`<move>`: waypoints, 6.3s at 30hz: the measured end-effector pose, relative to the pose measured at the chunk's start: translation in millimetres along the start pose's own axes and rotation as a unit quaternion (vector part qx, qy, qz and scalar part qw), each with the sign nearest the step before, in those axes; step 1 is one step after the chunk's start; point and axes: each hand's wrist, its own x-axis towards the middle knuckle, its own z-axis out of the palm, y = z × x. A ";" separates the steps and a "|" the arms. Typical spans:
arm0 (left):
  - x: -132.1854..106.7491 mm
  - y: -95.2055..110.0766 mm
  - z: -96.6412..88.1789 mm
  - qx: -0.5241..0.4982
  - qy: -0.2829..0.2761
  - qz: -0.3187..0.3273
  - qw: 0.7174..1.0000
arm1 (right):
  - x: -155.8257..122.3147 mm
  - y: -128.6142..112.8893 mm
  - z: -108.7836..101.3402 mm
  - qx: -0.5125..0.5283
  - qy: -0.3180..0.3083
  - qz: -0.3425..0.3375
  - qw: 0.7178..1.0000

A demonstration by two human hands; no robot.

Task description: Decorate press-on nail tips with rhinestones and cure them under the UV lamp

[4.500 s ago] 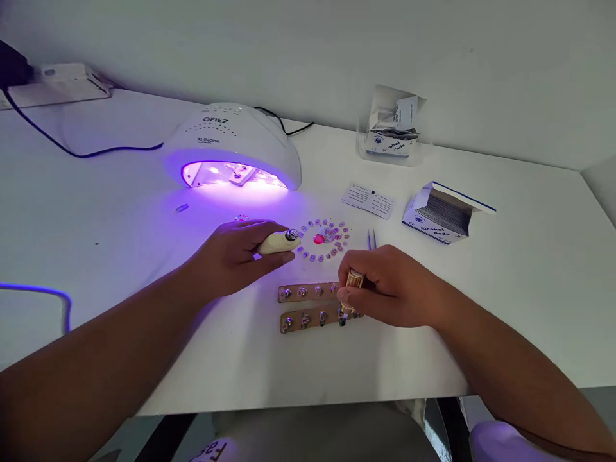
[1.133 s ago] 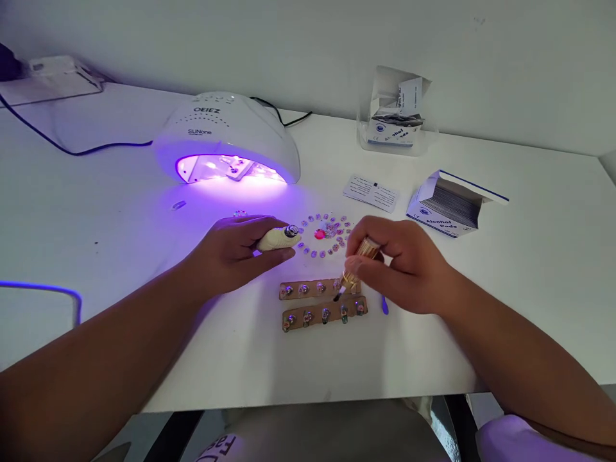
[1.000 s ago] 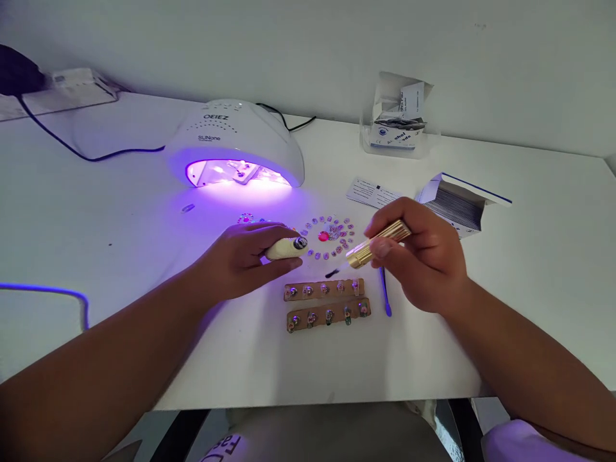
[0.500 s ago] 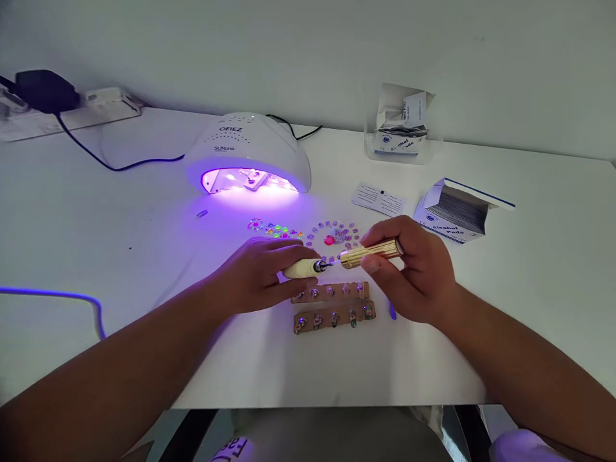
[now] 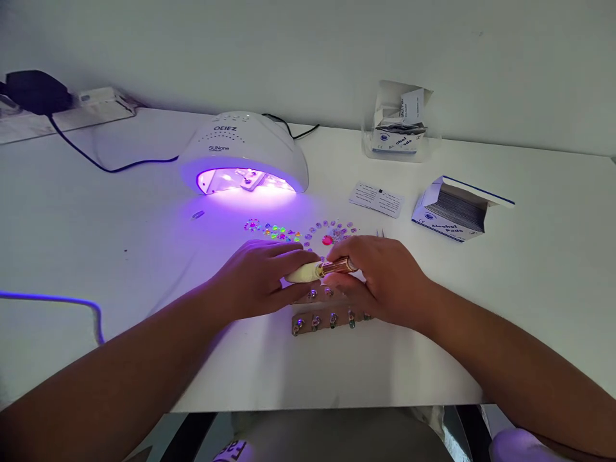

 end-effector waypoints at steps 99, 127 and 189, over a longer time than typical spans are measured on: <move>-4.8 -22.9 -2.4 -0.091 0.063 -0.042 0.993 | -13.4 20.1 -18.7 0.216 -0.081 0.186 0.955; -2.2 -22.7 -1.8 -0.091 0.069 -0.031 0.993 | -15.0 17.8 -19.6 0.182 -0.154 0.191 0.952; -1.6 -22.5 -3.4 -0.106 0.041 -0.061 0.992 | -8.3 25.6 -11.9 0.242 -0.101 0.264 0.928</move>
